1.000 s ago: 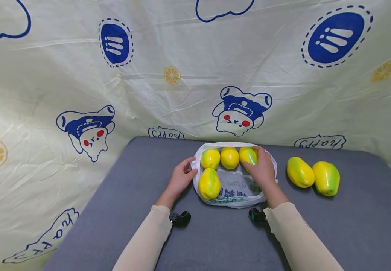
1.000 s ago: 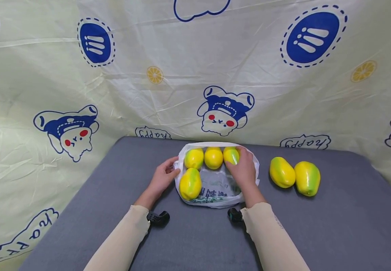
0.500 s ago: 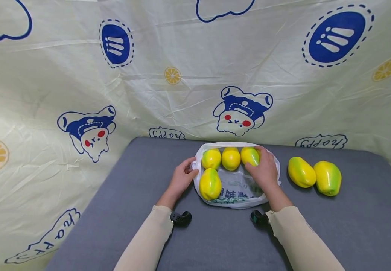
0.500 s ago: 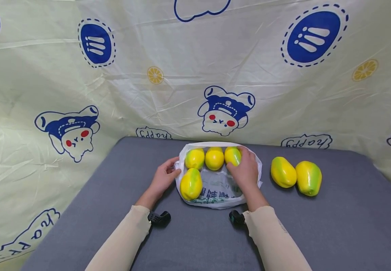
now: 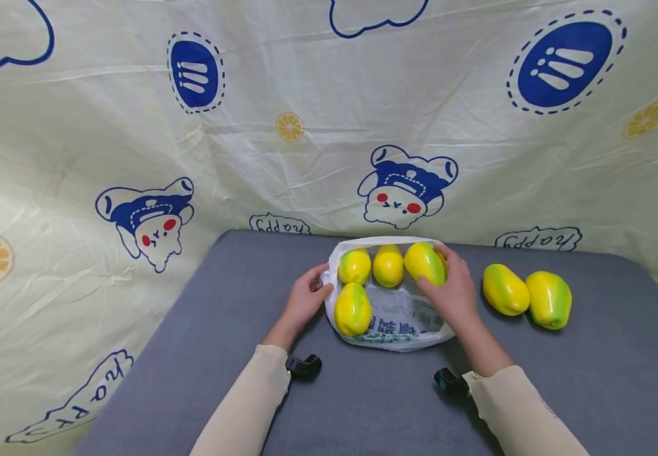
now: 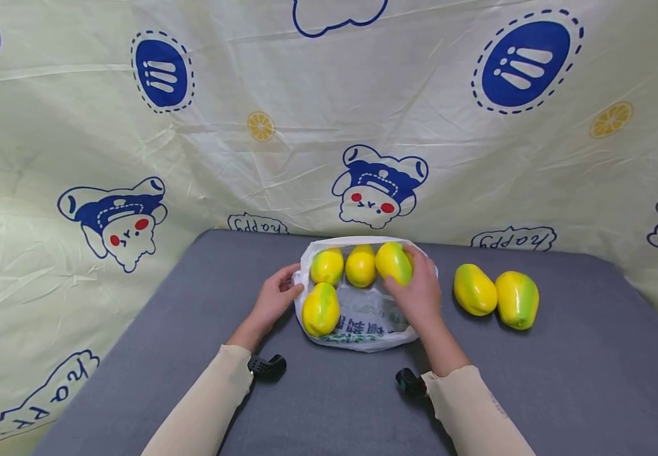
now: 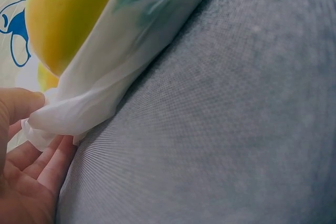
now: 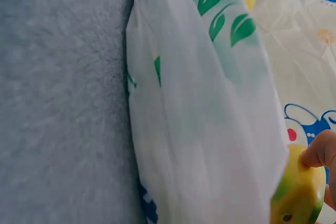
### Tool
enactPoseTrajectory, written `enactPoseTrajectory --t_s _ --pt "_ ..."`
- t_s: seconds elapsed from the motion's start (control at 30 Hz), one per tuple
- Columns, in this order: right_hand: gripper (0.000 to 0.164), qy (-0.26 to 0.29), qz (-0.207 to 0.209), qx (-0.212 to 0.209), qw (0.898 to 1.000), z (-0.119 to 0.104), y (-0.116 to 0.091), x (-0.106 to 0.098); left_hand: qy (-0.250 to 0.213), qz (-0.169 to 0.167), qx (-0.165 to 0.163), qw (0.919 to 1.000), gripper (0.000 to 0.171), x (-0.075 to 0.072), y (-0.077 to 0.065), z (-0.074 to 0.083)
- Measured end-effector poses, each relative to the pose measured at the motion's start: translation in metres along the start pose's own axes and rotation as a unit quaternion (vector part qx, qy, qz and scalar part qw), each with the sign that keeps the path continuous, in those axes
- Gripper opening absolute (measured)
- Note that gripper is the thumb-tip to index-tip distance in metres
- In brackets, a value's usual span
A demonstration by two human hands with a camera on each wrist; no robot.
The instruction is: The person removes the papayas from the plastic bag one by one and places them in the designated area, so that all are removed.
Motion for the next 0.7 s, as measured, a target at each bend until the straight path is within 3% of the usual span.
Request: enactPoseTrajectory --t_s 0.4,0.7 --pt "0.074 0.023 0.027 -0.018 0.999 0.002 -0.026 -0.045 -0.007 0.004 0.01 0.9999 0.045 -0.002 -0.001 0.003" --pt "0.07 -0.004 0.069 -0.047 0.996 0.023 -0.052 -0.078 -0.006 -0.005 0.004 1.0 0.045 0.0 -0.002 0.003"
Point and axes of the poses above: each hand's wrist, its own y-axis towards the middle knuckle, its own x-axis out of the palm, z = x × y, the point moved 5 cm from there along y, towards the middle knuckle, and after that the axes turned 12 degrees about z, right-handed, at the moved point
